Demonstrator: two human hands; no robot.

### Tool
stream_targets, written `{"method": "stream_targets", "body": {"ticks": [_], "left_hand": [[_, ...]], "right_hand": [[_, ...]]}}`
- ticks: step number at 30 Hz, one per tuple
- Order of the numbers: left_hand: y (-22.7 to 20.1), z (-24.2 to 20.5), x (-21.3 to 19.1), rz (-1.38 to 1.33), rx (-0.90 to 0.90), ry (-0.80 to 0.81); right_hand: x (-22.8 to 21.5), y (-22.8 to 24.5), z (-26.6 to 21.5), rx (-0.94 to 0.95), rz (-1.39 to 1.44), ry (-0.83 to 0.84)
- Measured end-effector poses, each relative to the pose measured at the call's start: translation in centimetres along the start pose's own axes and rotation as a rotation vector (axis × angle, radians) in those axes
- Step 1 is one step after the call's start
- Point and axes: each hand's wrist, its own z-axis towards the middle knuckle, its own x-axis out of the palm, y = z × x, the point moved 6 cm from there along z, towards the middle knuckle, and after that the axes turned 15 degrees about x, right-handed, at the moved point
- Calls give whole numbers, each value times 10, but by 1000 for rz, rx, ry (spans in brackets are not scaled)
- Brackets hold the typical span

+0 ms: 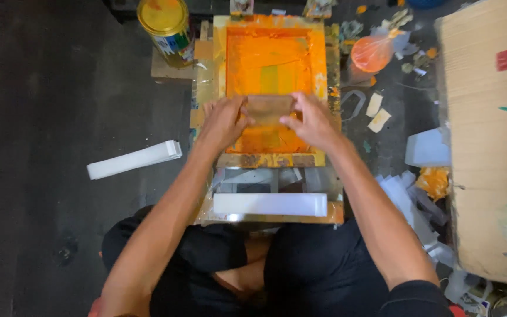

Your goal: The person sits on the floor and performs screen printing. They place a white sheet of paper under a wooden frame containing orange ink, then use a squeegee to pull the ink across the screen. After printing, they lift the frame and remove the printed paper.

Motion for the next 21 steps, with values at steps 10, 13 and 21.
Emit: {"method": "stream_targets", "body": {"ticks": [10, 13, 21], "left_hand": [[48, 93, -11, 231, 213, -176], [45, 85, -7, 262, 248, -189], [6, 4, 6, 122, 164, -144]], "right_hand": [[-22, 18, 95, -238, -11, -122], [-16, 12, 89, -250, 13, -109], [-1, 4, 1, -436, -65, -274]]}}
